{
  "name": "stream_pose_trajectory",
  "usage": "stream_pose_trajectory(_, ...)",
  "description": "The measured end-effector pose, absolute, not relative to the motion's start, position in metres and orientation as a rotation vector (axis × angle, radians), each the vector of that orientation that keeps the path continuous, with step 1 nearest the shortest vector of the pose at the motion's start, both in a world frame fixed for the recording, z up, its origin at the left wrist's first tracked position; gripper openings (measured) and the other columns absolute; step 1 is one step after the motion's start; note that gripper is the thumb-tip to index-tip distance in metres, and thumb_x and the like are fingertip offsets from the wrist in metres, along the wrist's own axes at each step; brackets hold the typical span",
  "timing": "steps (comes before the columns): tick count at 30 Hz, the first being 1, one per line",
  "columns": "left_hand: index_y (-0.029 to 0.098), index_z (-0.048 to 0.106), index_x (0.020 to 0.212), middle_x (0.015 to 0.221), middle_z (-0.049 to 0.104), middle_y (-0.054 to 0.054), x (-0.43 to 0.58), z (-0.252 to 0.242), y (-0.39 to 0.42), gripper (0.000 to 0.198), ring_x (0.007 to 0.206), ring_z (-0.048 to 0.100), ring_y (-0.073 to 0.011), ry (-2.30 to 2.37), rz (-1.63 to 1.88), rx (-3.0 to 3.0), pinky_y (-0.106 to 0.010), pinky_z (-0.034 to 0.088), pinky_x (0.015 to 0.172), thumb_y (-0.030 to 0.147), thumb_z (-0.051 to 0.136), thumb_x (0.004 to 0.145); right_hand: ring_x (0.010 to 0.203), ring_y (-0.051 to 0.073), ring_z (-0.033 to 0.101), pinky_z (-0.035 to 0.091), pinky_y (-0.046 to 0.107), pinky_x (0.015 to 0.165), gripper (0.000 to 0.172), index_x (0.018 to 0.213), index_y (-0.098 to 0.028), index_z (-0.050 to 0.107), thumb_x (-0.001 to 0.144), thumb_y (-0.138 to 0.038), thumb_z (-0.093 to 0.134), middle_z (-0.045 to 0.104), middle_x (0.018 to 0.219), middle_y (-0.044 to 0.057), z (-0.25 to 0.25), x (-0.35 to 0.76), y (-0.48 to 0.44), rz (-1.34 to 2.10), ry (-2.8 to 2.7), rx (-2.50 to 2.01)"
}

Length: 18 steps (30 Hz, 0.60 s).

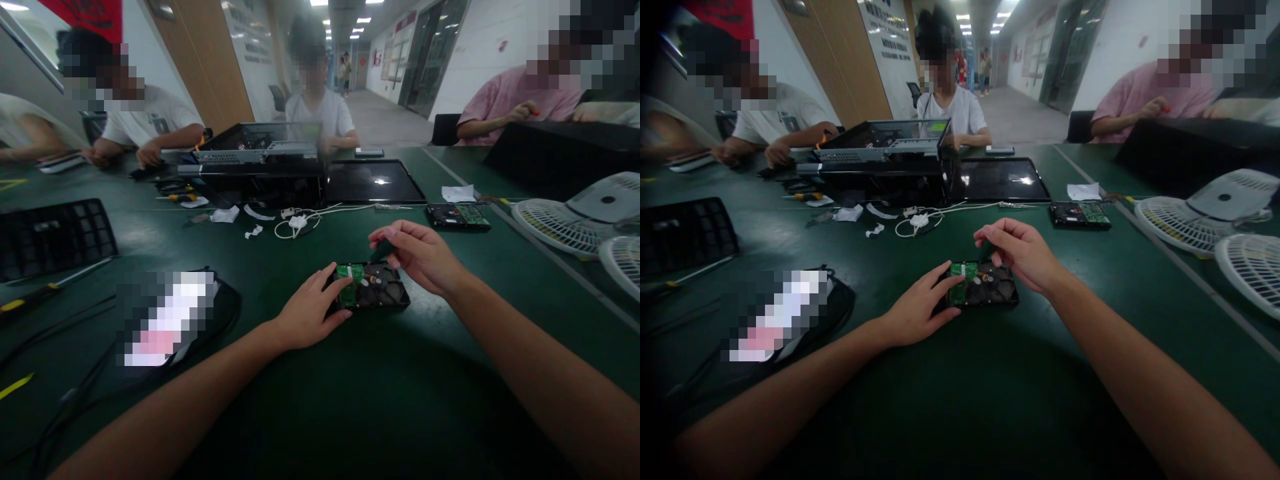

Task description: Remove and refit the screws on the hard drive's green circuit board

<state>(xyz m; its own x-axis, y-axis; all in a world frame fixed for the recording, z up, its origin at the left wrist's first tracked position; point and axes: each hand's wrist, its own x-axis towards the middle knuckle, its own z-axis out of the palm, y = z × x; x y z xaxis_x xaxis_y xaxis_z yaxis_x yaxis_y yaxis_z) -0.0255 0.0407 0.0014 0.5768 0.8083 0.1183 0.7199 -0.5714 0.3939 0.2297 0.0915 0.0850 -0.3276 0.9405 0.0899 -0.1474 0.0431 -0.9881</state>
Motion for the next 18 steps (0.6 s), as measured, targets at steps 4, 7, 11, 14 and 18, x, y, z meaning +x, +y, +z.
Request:
stream_pose_trajectory(4,0.031,0.037,0.160,0.175,0.019,-0.013,-0.0251,0.0021,0.0404,0.067,0.158,0.030,-0.0390,1.263,0.400,2.509,-0.060,0.033,0.125,0.053,0.061,0.101,0.089,0.019,0.061,0.038,0.028,0.054,0.022,0.079,-0.022,0.066,0.086,-0.038,0.080,0.072,0.107,0.007,0.0865,0.2285,0.0896,1.501,-1.339,-0.858)
stream_pose_trajectory(7,0.030,0.037,0.160,0.175,0.019,-0.013,-0.0249,0.0023,0.0403,0.067,0.158,0.030,-0.0389,1.264,0.399,2.510,-0.060,0.033,0.125,0.053,0.060,0.101,0.093,0.020,0.061,0.039,0.028,0.055,0.018,0.084,-0.024,0.069,0.087,-0.038,0.080,0.071,0.105,0.006,0.0878,0.2286,0.0888,1.497,-1.343,-0.851)
stream_pose_trajectory(11,0.030,0.038,0.159,0.174,0.021,-0.013,-0.0250,0.0021,0.0405,0.066,0.158,0.029,-0.0387,1.256,0.407,2.517,-0.060,0.033,0.125,0.052,0.060,0.101,0.098,0.021,0.061,0.043,0.031,0.063,0.016,0.092,-0.025,0.077,0.090,-0.041,0.076,0.072,0.110,0.006,0.0870,0.2315,0.0899,1.430,-1.401,-0.885)
stream_pose_trajectory(14,0.031,0.037,0.160,0.175,0.021,-0.013,-0.0250,0.0019,0.0406,0.067,0.157,0.030,-0.0391,1.263,0.411,2.512,-0.060,0.034,0.124,0.053,0.061,0.101,0.101,0.022,0.061,0.046,0.033,0.071,0.018,0.088,-0.025,0.078,0.090,-0.042,0.075,0.072,0.116,0.007,0.0860,0.2330,0.0905,1.420,-1.419,-0.897)
stream_pose_trajectory(18,0.031,0.038,0.160,0.175,0.020,-0.012,-0.0250,0.0024,0.0402,0.066,0.158,0.030,-0.0387,1.264,0.410,2.511,-0.059,0.033,0.125,0.053,0.060,0.101,0.097,0.021,0.060,0.044,0.032,0.067,0.017,0.082,-0.024,0.073,0.088,-0.039,0.077,0.072,0.113,0.006,0.0854,0.2319,0.0905,1.488,-1.373,-0.886)
